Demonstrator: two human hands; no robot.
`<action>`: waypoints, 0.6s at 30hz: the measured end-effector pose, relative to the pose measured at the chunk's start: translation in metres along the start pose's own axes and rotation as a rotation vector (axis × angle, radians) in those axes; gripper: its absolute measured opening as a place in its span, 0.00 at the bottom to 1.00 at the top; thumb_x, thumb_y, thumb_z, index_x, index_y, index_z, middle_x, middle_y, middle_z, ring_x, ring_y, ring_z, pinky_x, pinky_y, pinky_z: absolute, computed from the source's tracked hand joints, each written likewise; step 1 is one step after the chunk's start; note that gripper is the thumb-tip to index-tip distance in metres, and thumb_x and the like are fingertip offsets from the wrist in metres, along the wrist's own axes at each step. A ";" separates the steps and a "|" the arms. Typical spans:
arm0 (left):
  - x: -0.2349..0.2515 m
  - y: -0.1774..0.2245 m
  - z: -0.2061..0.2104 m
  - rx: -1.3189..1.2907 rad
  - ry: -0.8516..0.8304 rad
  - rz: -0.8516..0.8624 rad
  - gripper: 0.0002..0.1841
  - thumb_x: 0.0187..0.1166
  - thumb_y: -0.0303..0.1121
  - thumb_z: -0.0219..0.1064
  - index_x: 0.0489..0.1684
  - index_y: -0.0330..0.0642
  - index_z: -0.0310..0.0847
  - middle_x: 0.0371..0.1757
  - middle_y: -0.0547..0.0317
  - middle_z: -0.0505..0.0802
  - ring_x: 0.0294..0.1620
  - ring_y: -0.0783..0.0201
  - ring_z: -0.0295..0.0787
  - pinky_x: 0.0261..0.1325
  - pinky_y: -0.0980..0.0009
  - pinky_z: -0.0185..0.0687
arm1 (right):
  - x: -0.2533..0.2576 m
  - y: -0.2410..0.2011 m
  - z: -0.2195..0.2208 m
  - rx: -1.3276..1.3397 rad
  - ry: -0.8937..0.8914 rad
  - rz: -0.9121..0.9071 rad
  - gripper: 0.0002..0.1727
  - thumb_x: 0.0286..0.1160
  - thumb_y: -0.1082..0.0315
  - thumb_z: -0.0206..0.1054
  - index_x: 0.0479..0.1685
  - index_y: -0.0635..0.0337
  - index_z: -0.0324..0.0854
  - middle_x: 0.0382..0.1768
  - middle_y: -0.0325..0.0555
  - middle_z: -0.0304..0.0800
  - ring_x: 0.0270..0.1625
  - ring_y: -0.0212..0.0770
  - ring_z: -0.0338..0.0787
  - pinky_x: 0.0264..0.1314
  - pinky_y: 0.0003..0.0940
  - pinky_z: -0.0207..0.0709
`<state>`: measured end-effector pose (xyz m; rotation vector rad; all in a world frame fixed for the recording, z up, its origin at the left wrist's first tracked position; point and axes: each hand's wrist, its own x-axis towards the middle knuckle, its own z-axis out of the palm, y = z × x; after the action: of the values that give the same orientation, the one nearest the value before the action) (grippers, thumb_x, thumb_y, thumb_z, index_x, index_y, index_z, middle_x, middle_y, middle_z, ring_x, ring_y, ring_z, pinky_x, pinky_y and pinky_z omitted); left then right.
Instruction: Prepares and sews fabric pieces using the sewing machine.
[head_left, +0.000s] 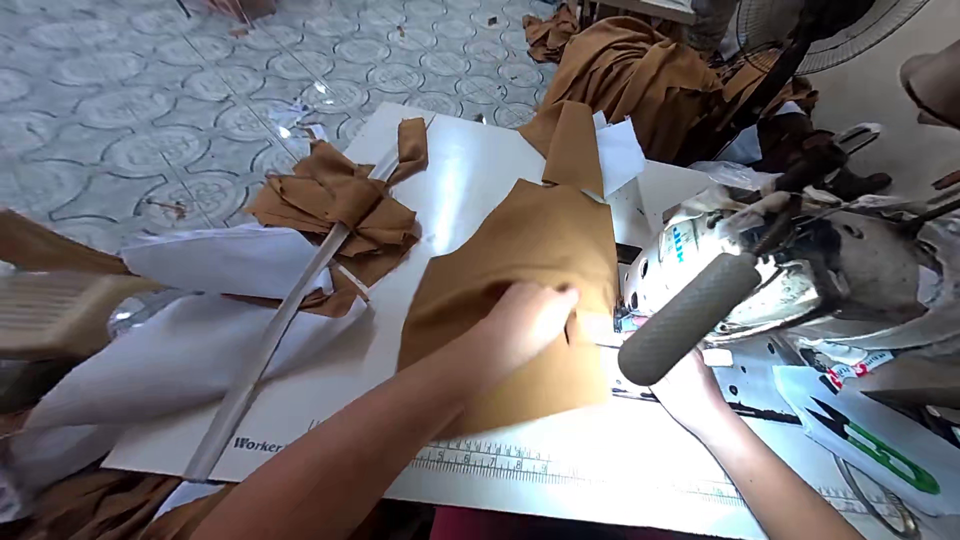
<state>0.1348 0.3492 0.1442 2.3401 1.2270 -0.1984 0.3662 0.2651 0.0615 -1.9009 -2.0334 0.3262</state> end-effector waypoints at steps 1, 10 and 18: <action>0.011 -0.009 0.011 0.051 0.245 0.085 0.14 0.86 0.26 0.59 0.66 0.36 0.80 0.51 0.36 0.92 0.59 0.35 0.89 0.59 0.41 0.82 | 0.000 -0.003 -0.003 -0.009 -0.021 0.006 0.22 0.80 0.57 0.61 0.64 0.60 0.88 0.67 0.60 0.88 0.80 0.63 0.77 0.90 0.62 0.51; -0.019 -0.064 0.021 -0.036 0.313 -0.073 0.16 0.89 0.34 0.60 0.68 0.40 0.85 0.75 0.46 0.85 0.82 0.44 0.74 0.85 0.35 0.54 | 0.001 -0.002 -0.002 0.105 0.030 -0.106 0.16 0.79 0.65 0.61 0.56 0.56 0.92 0.63 0.54 0.90 0.73 0.57 0.84 0.83 0.67 0.60; -0.246 -0.143 0.184 -0.757 0.058 -0.564 0.14 0.85 0.32 0.65 0.55 0.29 0.86 0.46 0.44 0.93 0.46 0.58 0.90 0.56 0.58 0.84 | 0.004 0.017 0.006 0.180 0.045 -0.254 0.22 0.77 0.57 0.57 0.54 0.62 0.91 0.66 0.64 0.86 0.71 0.67 0.81 0.73 0.72 0.63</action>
<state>-0.1067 0.1487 0.0184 1.3416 1.6122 0.1384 0.3792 0.2708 0.0494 -1.5116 -2.1070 0.3827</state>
